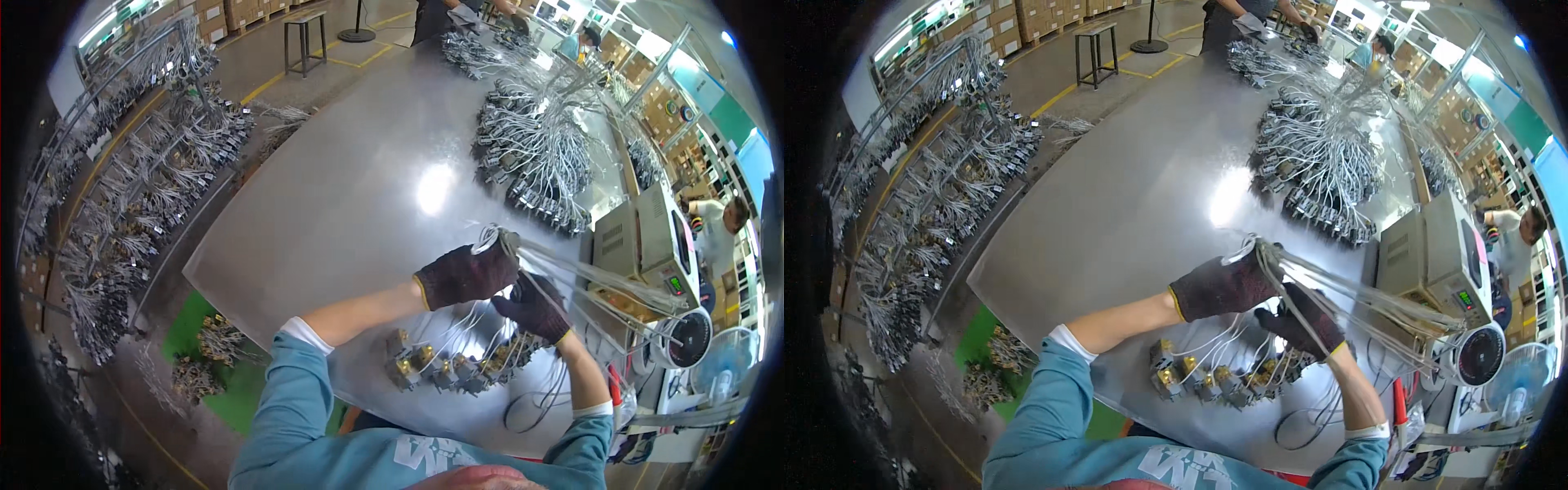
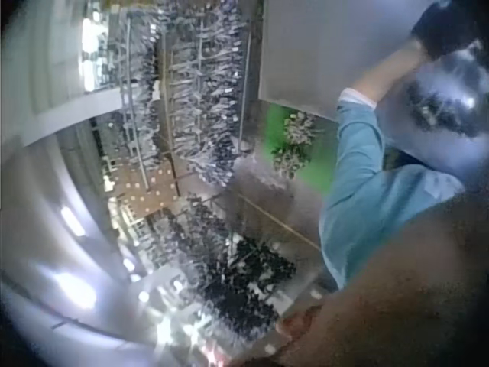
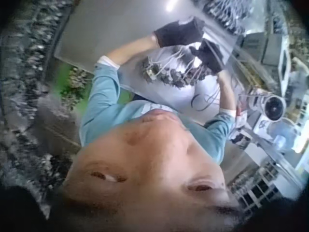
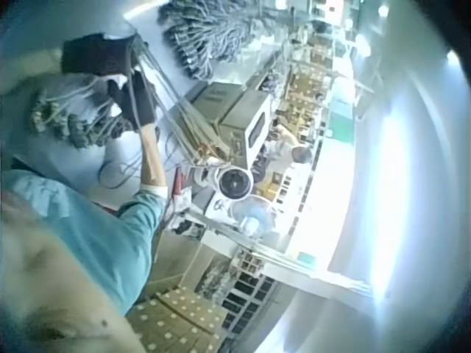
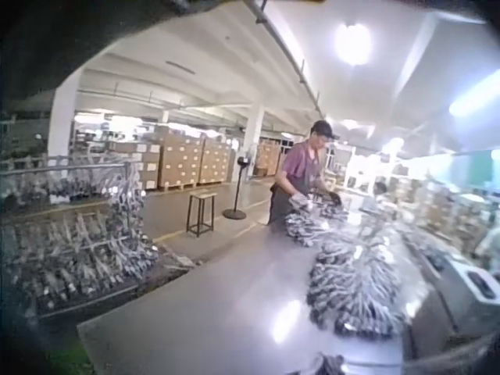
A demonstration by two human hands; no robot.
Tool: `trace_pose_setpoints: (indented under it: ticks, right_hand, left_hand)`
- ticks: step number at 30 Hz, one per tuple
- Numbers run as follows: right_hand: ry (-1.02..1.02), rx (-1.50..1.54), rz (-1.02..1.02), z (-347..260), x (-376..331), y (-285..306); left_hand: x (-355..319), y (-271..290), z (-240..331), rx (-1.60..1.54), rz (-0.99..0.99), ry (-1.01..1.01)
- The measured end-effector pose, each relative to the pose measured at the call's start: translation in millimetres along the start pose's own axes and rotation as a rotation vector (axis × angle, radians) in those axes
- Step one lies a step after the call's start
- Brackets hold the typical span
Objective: Arranging bundles of wires and electronic components on a workbench in a production facility.
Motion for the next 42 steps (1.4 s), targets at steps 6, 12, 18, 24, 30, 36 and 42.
trace_pose_setpoints:
  ticks: [6, 12, 18, 24, 30, 36, 42]
  right_hand:
    - [-0.073, -0.011, 0.135, 48, 62, 31]
    - [-0.012, -0.296, 0.671, 66, 126, 102]
    - [0.321, -0.488, 0.415, 40, 93, 1]
    - [0.088, -0.544, 0.414, 71, 116, -40]
    - [-0.028, -0.63, 0.518, 111, 182, -32]
    - [0.062, -0.54, 0.71, 98, 166, -47]
    - [0.361, -0.309, 0.732, 49, 87, -60]
  left_hand:
    - [2, -4, -33, -0.423, -0.353, 0.218]
    - [1, -13, -42, -0.425, -0.57, 0.259]
    - [-25, -25, -17, -0.461, -0.704, 0.272]
    - [-53, -49, 5, -0.591, -0.715, 0.396]
    - [-58, -66, 15, -0.683, -0.608, 0.549]
    - [-56, -66, 27, -0.715, -0.871, 0.565]
    - [-63, -58, 33, -0.635, -0.545, 0.582]
Point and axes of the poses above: each hand's wrist, its own x-axis towards the middle knuckle, its own y-axis out of the back of the hand, z = x × y, the point moved 4 cm from there along x, towards the middle knuckle, and after that the axes turned 7 degrees about z, right-handed, at the moved point
